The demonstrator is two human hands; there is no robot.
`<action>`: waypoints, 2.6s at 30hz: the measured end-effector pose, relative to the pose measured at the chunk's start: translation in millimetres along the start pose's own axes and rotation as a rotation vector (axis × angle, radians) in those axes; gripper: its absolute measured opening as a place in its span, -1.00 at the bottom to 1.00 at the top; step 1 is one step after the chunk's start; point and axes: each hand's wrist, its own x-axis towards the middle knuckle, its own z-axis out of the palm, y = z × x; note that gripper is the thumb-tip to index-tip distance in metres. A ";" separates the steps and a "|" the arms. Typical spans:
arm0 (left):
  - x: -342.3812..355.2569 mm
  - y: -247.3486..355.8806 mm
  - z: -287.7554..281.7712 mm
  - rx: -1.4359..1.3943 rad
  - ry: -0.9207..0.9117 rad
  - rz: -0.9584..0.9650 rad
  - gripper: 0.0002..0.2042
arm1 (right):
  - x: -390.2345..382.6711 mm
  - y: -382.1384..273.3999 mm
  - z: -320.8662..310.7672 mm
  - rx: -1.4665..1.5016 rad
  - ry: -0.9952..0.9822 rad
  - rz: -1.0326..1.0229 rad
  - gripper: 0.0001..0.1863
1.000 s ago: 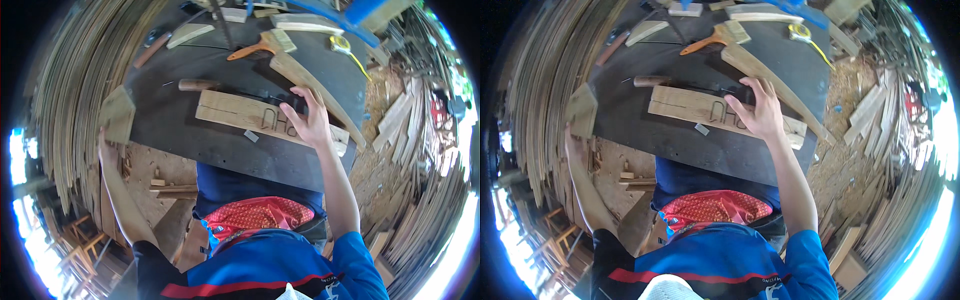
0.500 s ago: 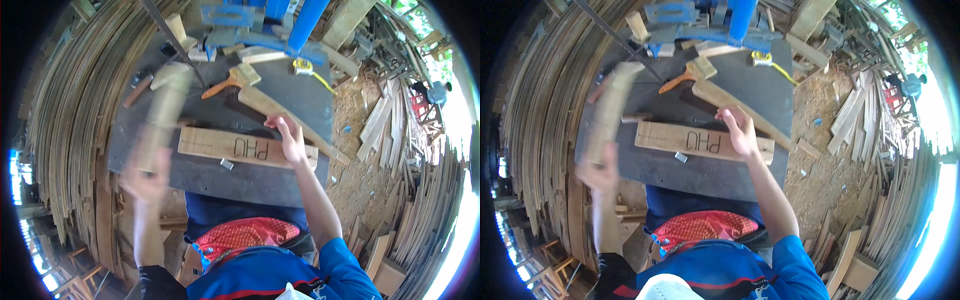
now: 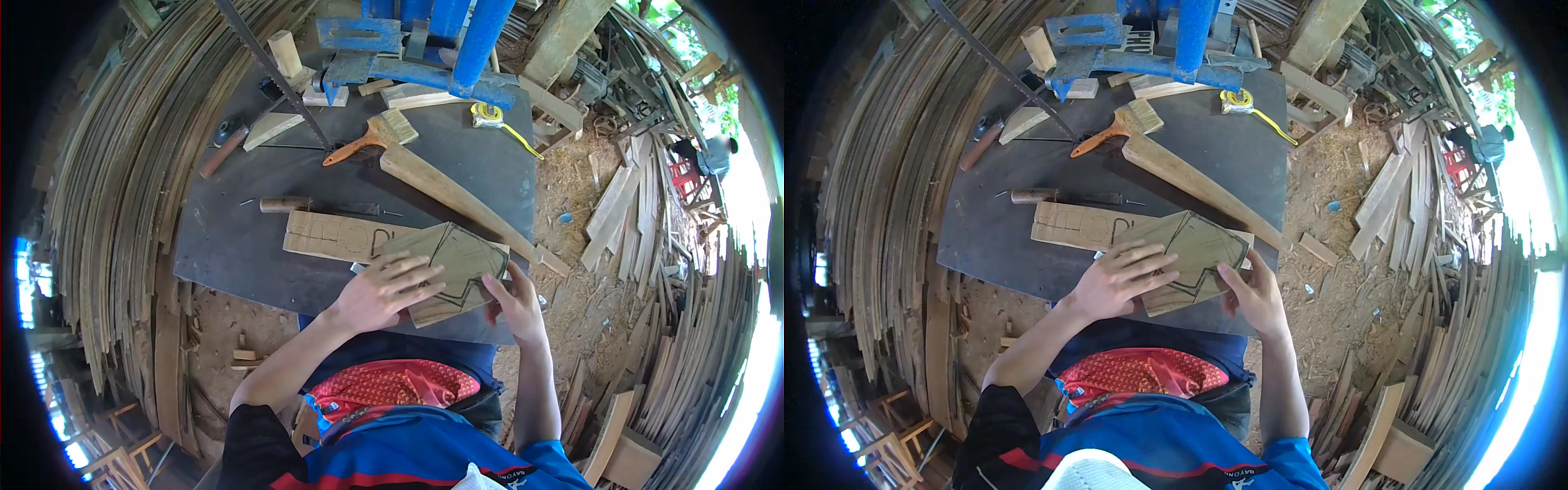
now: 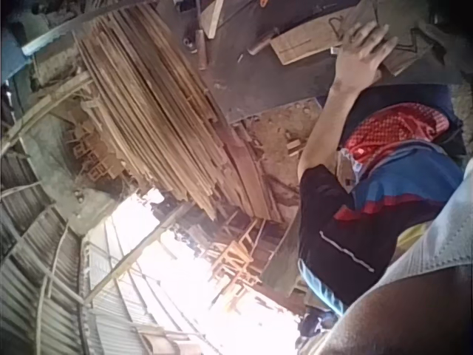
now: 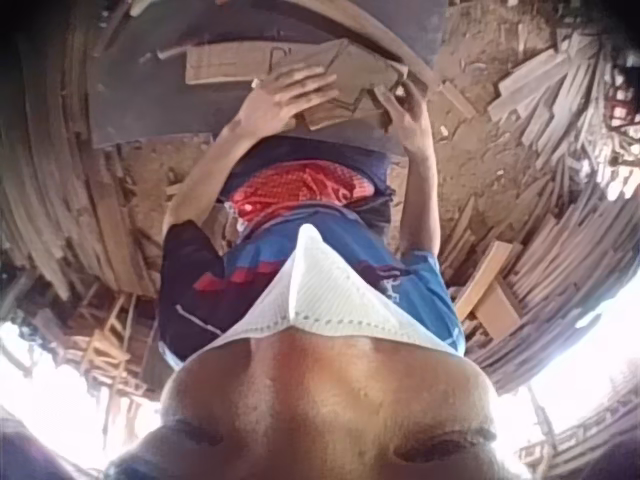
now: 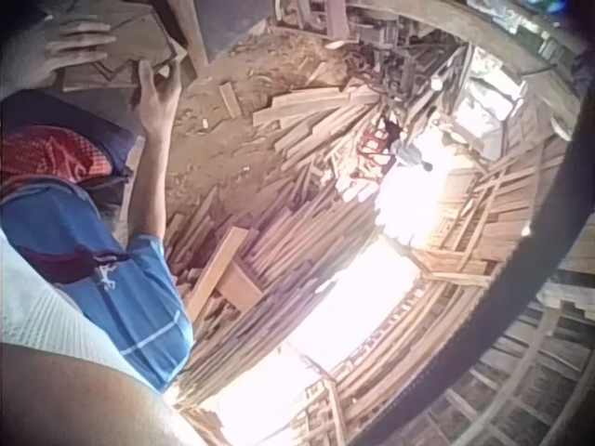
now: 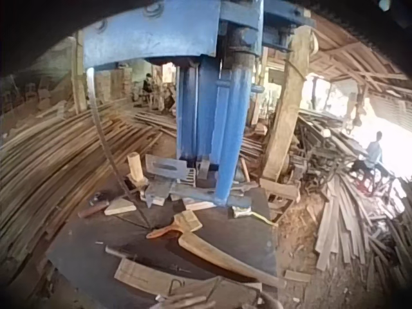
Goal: Carving letters into a wooden plank and shaping a wooden block using hand tools.
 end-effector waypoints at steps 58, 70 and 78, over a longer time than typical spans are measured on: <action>36.5 -0.8 20.2 0.151 0.056 -0.552 -0.15 | 348.8 -137.8 -81.4 -1.409 0.479 -0.488 -0.51; 24.8 -10.2 -1.7 0.049 0.022 -0.549 0.03 | 13.4 -2.6 -94.4 -0.523 0.356 -0.173 -0.65; 4.3 -18.3 -38.0 -0.134 0.060 -0.700 -0.18 | -50.1 41.9 -48.5 -0.530 0.395 -0.157 -0.76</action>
